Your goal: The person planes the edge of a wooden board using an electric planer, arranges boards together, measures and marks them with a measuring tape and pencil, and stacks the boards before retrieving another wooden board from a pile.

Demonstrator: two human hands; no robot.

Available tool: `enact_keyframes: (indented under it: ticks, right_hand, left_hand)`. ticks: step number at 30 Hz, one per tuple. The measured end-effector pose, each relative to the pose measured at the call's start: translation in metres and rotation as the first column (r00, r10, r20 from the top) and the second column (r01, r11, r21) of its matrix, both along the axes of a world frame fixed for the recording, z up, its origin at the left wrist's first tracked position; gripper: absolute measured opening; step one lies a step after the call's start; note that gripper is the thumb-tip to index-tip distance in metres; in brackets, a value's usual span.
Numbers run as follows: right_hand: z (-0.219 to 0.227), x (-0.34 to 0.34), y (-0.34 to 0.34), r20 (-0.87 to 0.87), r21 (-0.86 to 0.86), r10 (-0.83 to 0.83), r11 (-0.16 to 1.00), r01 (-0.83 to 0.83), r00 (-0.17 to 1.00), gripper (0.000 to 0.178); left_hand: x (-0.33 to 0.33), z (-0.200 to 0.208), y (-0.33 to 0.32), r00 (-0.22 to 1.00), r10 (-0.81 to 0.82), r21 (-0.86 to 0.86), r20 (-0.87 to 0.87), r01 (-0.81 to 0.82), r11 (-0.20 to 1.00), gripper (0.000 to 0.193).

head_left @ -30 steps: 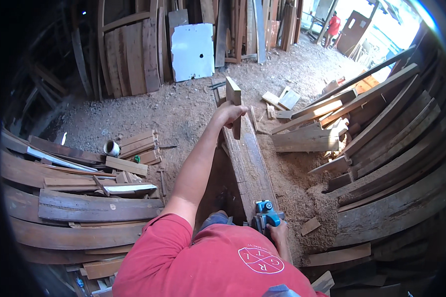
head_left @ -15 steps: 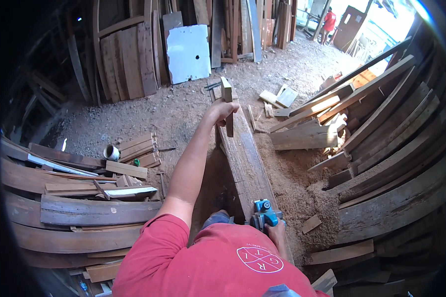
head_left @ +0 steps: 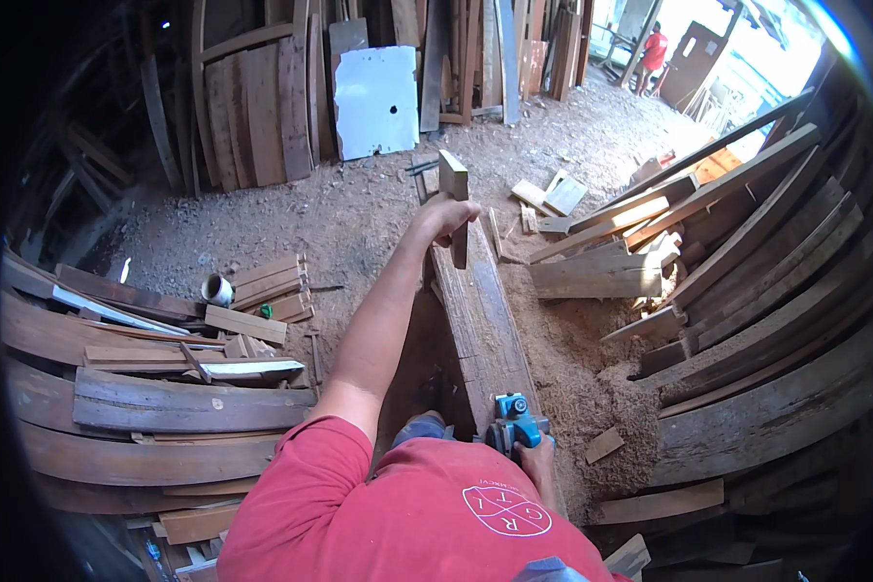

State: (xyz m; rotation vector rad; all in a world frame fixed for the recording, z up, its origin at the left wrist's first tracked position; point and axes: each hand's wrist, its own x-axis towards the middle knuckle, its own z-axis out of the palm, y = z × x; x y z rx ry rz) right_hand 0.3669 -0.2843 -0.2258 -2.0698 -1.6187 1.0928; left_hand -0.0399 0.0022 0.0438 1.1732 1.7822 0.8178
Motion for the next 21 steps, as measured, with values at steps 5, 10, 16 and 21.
enact_keyframes:
  ticks: [5, 10, 16, 21]
  right_hand:
    - [-0.013, 0.003, -0.002, -0.029, 0.01, -0.01, 1.0, 0.011, 1.0, 0.044]
    - [-0.014, 0.0, -0.006, -0.026, 0.107, -0.017, 0.994, 0.019, 1.0, 0.036]
    - [-0.009, 0.001, -0.005, -0.036, 0.078, 0.006, 0.997, -0.003, 0.999, 0.041]
    - [-0.01, 0.0, -0.007, -0.037, 0.07, -0.042, 0.997, 0.044, 0.998, 0.039]
  left_hand:
    - [0.004, 0.007, -0.004, 1.0, 0.014, -0.007, -0.025, -0.014, 1.0, 0.043]
    - [0.01, 0.006, -0.004, 0.998, 0.025, 0.004, -0.062, -0.025, 1.0, 0.049]
    - [0.006, -0.005, 0.004, 0.998, 0.03, 0.011, -0.05, -0.029, 1.0, 0.051]
    - [0.004, -0.01, 0.004, 0.998, 0.027, 0.009, -0.048, -0.027, 1.0, 0.05]
